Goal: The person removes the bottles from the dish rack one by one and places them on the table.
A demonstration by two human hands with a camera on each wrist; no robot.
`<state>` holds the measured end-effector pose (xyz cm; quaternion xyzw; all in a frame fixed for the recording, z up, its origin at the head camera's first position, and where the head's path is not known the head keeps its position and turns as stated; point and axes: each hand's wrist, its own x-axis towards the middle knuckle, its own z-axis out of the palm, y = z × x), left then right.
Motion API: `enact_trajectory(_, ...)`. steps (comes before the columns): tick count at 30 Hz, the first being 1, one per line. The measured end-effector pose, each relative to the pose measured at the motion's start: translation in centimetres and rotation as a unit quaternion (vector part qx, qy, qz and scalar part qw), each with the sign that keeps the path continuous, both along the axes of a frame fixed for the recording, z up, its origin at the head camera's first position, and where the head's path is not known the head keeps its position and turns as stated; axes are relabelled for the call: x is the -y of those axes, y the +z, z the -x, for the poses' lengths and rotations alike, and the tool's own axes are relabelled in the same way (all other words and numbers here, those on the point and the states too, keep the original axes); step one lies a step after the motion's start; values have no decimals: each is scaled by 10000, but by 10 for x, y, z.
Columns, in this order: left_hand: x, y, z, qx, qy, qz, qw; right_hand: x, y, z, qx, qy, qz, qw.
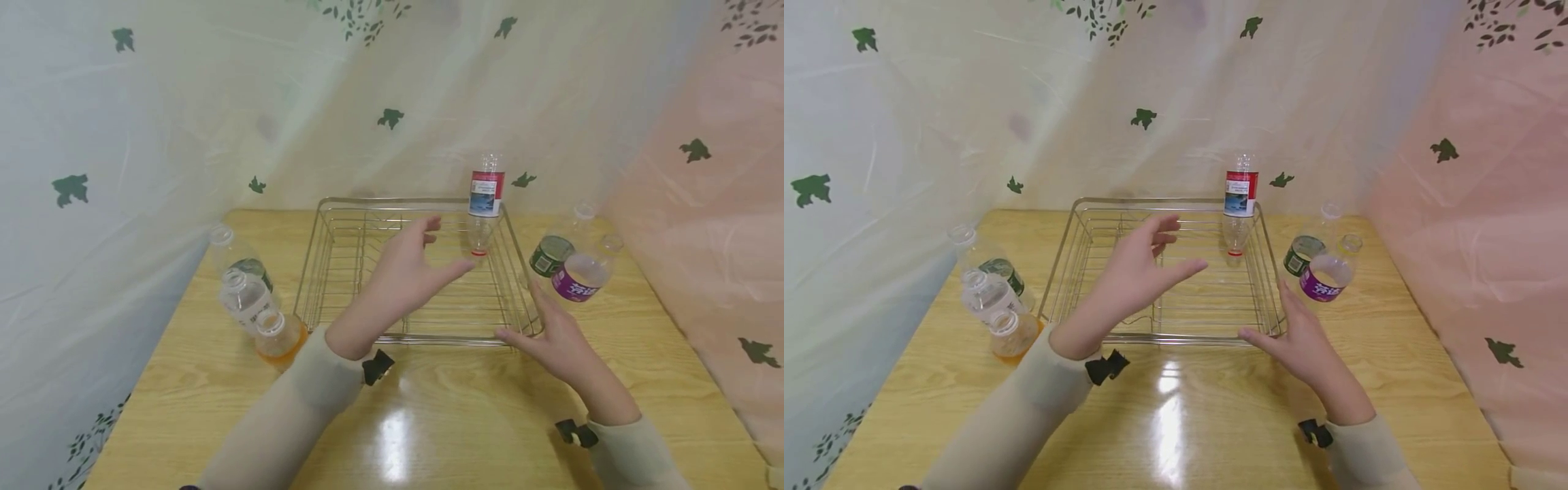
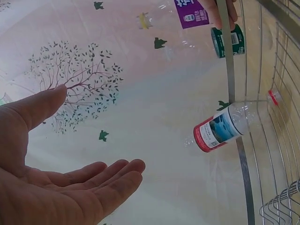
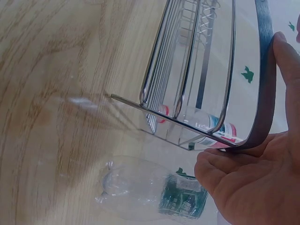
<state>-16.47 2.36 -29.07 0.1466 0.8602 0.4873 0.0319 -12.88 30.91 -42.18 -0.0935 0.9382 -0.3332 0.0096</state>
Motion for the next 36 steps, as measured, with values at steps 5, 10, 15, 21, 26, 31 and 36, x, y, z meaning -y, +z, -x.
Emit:
enact_trajectory(5,-10,0,13,43,60,121,9999,-1,-2,-2,66,-46,-26,10000)
enact_trajectory(10,-20,-3,31,146,-46,203,9997,-3,-3,-3,34,-89,-28,10000)
enact_trajectory(15,-30,-7,51,317,-161,135,9993,-2,-4,-2,-20,-69,29,10000)
enact_trajectory(21,-46,-13,74,374,-159,194,9990,-1,-7,-1,-158,-72,-5,9998)
enact_trajectory(26,-54,-20,91,439,-56,43,9990,0,-7,1,-173,-68,0,9998)
enact_trajectory(31,-57,-31,105,600,-42,41,9982,2,-6,3,-169,-35,57,9998)
enact_trajectory(36,-62,-46,120,768,29,149,9969,2,-6,3,-176,-53,50,9998)
